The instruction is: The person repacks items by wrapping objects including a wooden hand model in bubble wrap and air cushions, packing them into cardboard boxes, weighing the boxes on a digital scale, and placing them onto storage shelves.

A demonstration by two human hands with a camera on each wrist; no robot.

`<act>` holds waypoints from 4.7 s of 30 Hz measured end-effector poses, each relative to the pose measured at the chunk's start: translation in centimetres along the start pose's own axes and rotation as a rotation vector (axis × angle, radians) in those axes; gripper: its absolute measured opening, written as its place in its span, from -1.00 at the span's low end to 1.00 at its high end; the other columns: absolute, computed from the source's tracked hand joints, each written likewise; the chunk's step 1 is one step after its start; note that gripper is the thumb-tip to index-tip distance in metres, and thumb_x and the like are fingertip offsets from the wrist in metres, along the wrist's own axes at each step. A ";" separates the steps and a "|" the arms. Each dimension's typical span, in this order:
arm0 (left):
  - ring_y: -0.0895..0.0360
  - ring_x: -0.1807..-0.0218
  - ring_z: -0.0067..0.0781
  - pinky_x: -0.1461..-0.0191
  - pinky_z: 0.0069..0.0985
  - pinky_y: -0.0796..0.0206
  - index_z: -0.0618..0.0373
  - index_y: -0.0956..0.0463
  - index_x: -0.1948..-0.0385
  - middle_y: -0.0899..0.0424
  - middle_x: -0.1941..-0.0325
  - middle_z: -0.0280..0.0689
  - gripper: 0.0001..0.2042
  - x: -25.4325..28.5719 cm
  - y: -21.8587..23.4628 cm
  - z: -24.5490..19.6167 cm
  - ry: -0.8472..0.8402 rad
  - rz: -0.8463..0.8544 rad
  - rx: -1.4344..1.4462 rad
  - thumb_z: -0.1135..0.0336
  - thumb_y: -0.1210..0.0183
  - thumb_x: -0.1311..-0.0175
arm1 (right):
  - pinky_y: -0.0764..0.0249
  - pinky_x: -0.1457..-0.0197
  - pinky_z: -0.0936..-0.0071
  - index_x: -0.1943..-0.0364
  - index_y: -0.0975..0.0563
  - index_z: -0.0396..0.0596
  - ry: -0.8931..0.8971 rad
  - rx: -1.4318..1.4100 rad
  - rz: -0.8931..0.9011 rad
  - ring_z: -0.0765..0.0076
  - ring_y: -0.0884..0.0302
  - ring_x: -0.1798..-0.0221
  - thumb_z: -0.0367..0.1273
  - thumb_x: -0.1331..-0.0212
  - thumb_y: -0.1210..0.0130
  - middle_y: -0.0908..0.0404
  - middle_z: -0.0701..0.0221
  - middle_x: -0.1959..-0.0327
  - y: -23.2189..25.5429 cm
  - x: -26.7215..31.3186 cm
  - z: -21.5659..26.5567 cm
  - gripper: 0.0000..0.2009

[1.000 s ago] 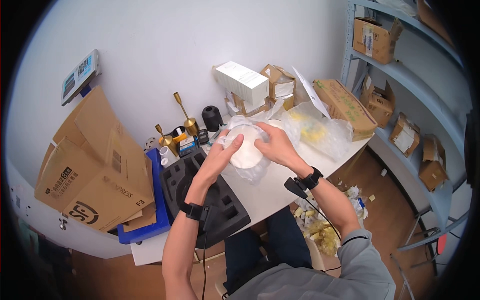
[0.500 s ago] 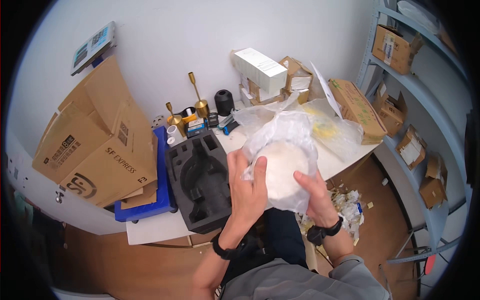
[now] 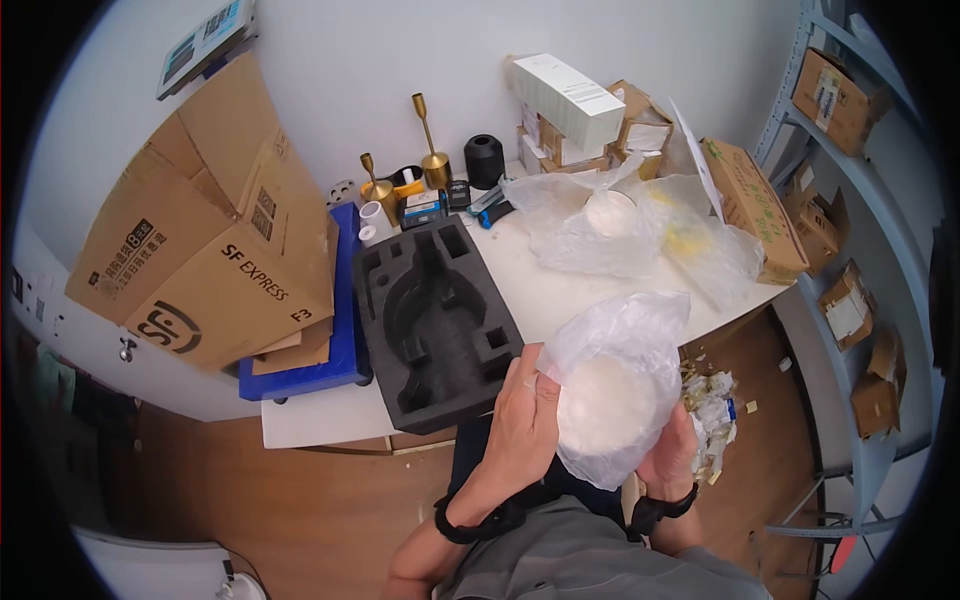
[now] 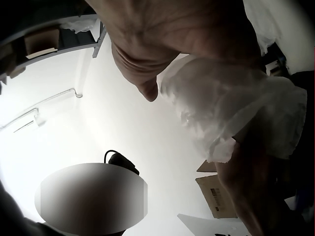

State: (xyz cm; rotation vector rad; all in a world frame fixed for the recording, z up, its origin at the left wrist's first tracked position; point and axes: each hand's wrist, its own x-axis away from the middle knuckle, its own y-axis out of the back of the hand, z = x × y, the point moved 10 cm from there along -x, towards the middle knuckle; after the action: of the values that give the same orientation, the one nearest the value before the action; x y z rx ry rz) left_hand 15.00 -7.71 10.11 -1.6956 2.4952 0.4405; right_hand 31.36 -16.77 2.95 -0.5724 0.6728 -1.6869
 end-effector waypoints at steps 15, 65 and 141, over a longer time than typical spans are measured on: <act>-0.60 0.22 -0.66 0.22 -0.62 -0.50 0.15 -0.41 0.16 -0.67 0.18 -0.31 -0.85 -6.2 13.6 -1.5 0.034 -0.229 0.362 0.31 -0.17 -0.52 | -0.38 -0.40 0.17 -0.45 -0.28 -0.07 -0.270 0.258 0.550 0.33 -0.44 -0.37 0.04 -0.46 -0.03 -0.47 0.35 -0.35 -16.7 -11.6 -0.7 -0.35; -0.69 -0.13 -0.13 -0.17 -0.30 -0.55 0.33 -0.35 -0.25 -0.68 -0.12 0.04 -0.64 -7.8 18.0 4.0 -0.104 -0.136 -0.184 0.49 -0.03 -0.47 | -0.50 -0.24 0.39 -0.12 -0.58 -0.27 0.145 0.626 0.474 0.35 -0.61 -0.17 -0.26 -0.34 -0.28 -0.65 0.23 -0.16 -14.9 -20.4 -5.1 -0.60; -0.61 -0.12 -0.49 -0.20 -0.50 -0.42 0.32 -0.46 -0.25 -0.68 -0.15 -0.20 -0.61 -4.2 17.3 6.0 0.209 -0.230 0.352 0.19 0.01 -0.63 | -0.48 0.27 0.02 0.14 -0.50 -0.19 0.721 1.476 0.273 -0.17 -0.63 0.35 -0.11 -0.28 -0.22 -0.62 0.06 0.45 -22.9 -20.5 0.2 -0.62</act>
State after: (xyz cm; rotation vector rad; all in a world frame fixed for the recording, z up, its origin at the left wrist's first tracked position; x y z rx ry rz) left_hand 0.08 3.66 8.52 -1.9223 2.2867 -0.1944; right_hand 19.82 6.96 18.76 1.1414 -0.1518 -1.6184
